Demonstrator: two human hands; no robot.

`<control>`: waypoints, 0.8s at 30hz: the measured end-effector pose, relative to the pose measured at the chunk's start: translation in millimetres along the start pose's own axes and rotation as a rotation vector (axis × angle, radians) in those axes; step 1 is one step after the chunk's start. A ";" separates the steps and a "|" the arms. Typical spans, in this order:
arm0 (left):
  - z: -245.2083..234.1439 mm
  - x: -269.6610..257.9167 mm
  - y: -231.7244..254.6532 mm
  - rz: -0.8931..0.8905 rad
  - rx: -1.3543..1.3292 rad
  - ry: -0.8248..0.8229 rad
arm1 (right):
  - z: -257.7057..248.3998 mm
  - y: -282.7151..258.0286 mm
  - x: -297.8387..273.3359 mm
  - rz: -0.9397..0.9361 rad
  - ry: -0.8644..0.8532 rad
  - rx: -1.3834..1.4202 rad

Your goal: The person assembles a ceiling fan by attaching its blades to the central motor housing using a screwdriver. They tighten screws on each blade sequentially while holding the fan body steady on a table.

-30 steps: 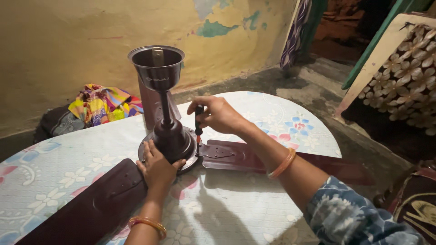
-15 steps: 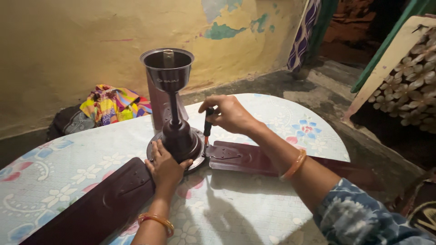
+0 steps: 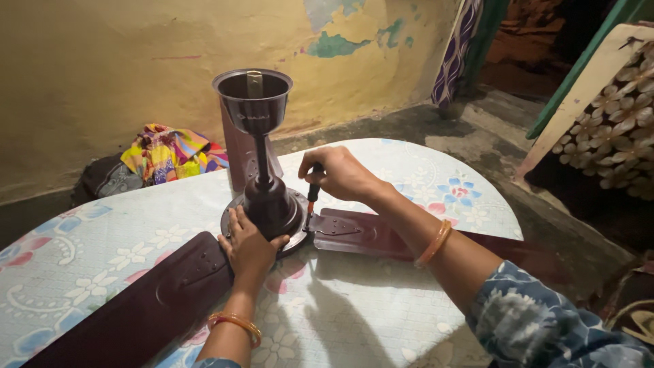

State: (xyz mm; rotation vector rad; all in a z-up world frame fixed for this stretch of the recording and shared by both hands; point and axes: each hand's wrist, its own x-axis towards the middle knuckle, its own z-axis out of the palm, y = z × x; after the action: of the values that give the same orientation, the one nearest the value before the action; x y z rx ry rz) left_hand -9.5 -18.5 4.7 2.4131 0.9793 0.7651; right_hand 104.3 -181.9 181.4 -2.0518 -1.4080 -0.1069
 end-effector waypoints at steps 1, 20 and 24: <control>0.1 0.0 -0.4 0.001 0.001 0.002 | 1.2 0.6 -1.3 0.027 -0.066 0.012; 1.5 -1.0 -0.9 0.017 0.005 0.021 | 27.1 16.2 1.5 0.117 0.145 -0.142; -0.3 0.1 0.0 0.001 0.012 -0.003 | 12.4 15.3 6.4 0.053 -0.005 -0.070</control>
State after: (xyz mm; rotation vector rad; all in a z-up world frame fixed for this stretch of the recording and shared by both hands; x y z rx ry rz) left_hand -9.7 -18.4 5.0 2.4241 0.9840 0.7577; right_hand 116.8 -173.3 167.2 -2.1460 -1.3697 -0.1311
